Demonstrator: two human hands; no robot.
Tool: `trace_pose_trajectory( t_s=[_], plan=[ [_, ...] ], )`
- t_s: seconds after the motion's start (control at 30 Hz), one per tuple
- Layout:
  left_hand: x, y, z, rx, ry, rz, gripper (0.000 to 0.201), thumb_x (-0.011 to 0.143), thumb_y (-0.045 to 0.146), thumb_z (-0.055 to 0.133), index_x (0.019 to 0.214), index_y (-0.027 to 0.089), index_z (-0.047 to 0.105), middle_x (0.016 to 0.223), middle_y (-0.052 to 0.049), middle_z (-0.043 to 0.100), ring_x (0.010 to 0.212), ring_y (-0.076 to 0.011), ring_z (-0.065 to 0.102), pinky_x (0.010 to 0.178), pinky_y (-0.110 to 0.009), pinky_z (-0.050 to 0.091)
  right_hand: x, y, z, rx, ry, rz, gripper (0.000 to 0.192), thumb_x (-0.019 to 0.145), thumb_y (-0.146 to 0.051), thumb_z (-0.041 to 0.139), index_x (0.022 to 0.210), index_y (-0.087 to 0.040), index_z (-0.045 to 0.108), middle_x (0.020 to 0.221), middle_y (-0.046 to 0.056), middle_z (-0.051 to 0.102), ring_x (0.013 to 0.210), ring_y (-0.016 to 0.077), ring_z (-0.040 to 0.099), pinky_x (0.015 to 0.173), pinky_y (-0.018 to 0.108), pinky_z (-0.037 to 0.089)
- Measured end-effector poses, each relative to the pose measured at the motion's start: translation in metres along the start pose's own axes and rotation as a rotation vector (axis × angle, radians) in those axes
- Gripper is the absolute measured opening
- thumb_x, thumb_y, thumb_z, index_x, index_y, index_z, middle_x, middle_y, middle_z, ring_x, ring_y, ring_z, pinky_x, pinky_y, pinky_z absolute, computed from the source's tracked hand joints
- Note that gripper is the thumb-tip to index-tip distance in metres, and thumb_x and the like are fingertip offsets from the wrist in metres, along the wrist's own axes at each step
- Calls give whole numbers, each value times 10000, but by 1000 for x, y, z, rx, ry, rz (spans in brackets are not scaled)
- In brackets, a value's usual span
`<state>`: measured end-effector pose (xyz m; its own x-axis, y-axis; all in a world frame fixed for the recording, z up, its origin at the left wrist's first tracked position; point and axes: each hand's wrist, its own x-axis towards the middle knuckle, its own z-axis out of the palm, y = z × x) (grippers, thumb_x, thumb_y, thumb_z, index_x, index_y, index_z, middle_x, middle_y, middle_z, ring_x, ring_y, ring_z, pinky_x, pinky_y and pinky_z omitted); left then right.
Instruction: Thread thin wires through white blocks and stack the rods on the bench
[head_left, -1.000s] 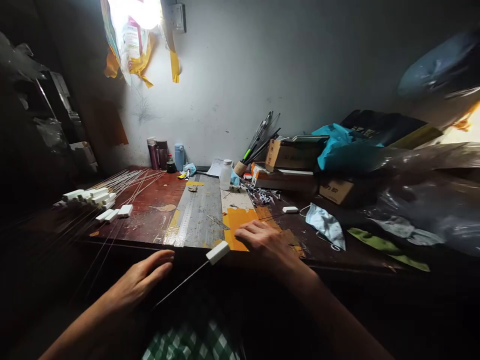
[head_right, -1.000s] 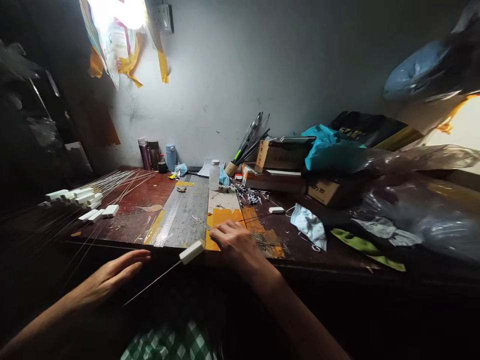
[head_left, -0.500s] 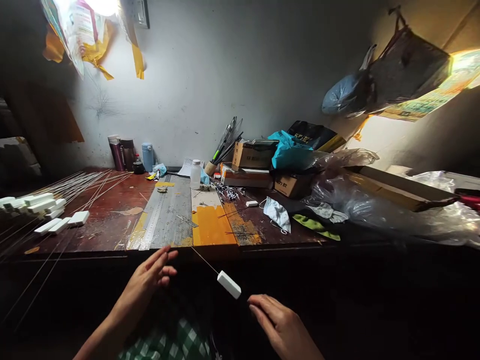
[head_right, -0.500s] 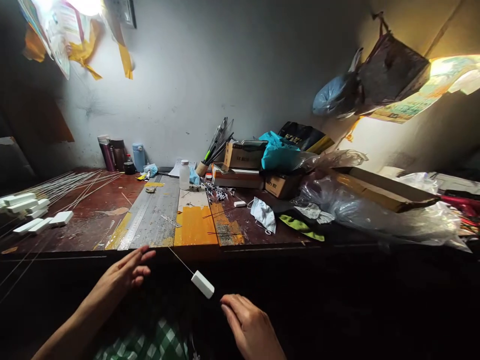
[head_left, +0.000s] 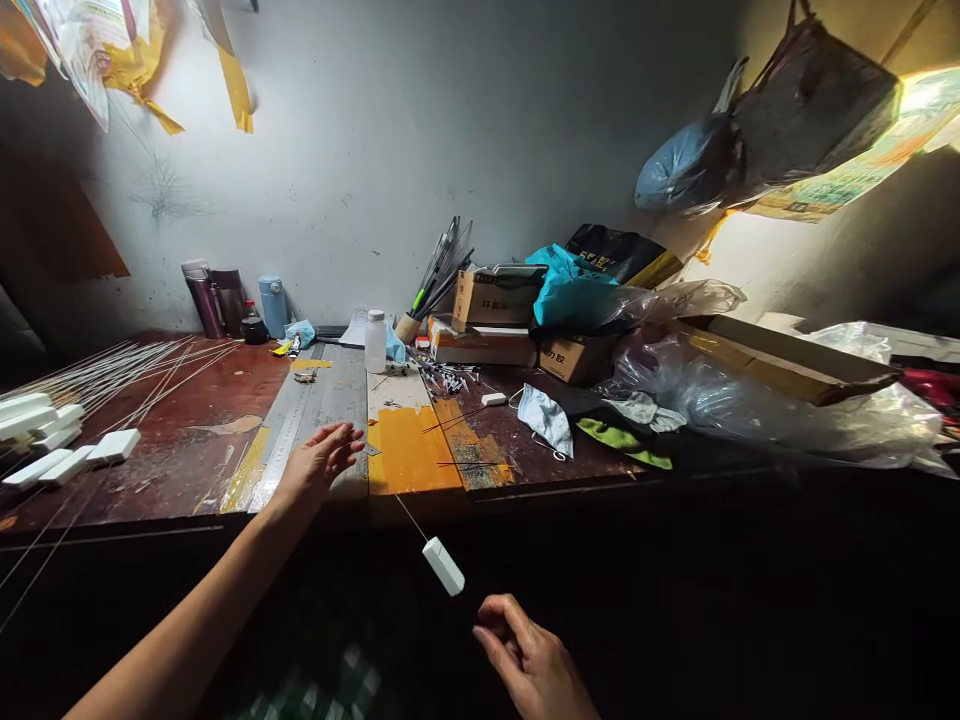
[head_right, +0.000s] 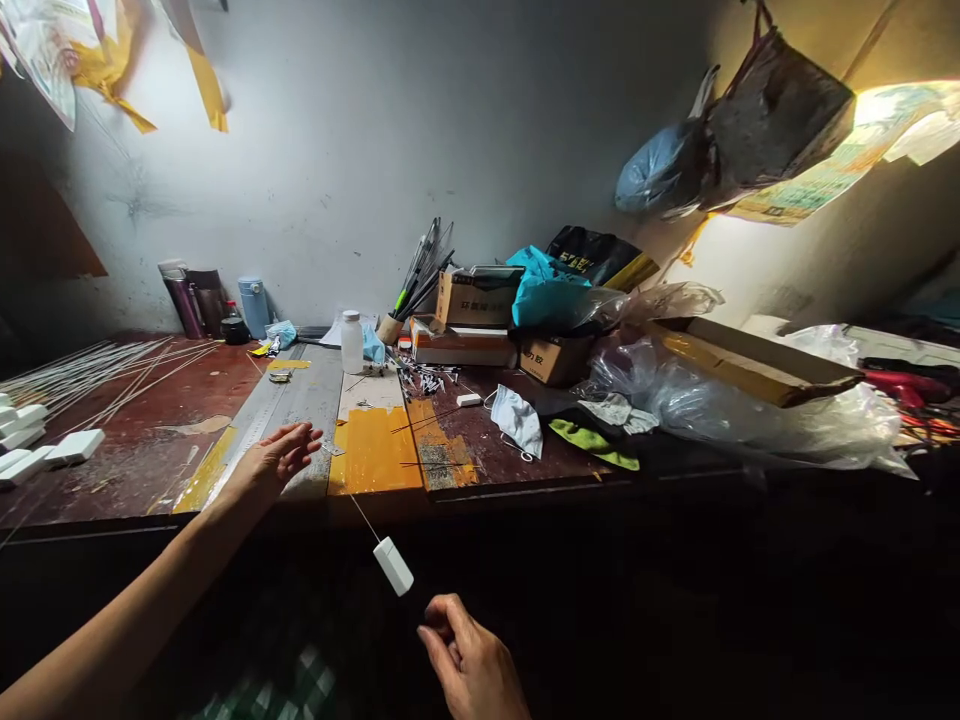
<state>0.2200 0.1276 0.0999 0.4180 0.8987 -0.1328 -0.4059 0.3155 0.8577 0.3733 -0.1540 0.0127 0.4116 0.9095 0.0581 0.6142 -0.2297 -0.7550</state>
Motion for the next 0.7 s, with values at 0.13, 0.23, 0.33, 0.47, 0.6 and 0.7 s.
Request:
trace_pose_trajectory(
  t_s=[0.13, 0.23, 0.33, 0.47, 0.6, 0.7],
  plan=[
    [15, -2, 12, 22, -19, 3, 28, 832, 76, 642, 827, 103, 638, 792, -97, 731, 623, -149, 700, 531, -185, 562, 6, 13, 9, -31, 80, -31, 111, 928, -342, 473, 923, -257, 544, 794, -17, 635, 589, 116, 569, 543, 208, 463],
    [22, -4, 14, 39, -33, 4, 40, 812, 83, 669, 834, 101, 642, 792, -96, 730, 625, -154, 700, 527, -189, 560, 10, 16, 12, -21, 87, -45, 120, 937, -342, 462, 932, -255, 544, 841, -4, 634, 614, 121, 578, 558, 213, 471],
    [26, -5, 13, 60, -36, -5, 33, 814, 78, 663, 841, 92, 651, 801, -101, 729, 635, -155, 700, 542, -193, 561, 12, 14, 12, -12, 70, -30, 137, 941, -351, 463, 916, -256, 559, 833, -5, 625, 610, 127, 562, 566, 224, 463],
    [31, -7, 12, 84, -28, -24, 36, 804, 77, 675, 831, 84, 653, 819, -121, 728, 646, -162, 700, 568, -207, 563, 15, 7, 9, 43, 16, 6, 199, 955, -360, 432, 881, -252, 581, 789, -7, 610, 654, 140, 564, 597, 230, 451],
    [34, -8, 13, 95, -32, -28, 32, 819, 65, 646, 810, 96, 648, 814, -114, 728, 673, -167, 701, 592, -217, 569, 17, 4, 7, 114, -60, 41, 276, 971, -362, 387, 835, -236, 592, 716, -17, 584, 662, 134, 554, 630, 227, 434],
    [35, -9, 14, 102, -37, -27, 41, 829, 71, 635, 801, 97, 649, 787, -107, 725, 687, -169, 701, 600, -219, 570, 17, 5, 8, 165, -100, 82, 265, 961, -383, 402, 847, -225, 581, 687, -26, 550, 617, 118, 501, 587, 220, 403]
  ],
)
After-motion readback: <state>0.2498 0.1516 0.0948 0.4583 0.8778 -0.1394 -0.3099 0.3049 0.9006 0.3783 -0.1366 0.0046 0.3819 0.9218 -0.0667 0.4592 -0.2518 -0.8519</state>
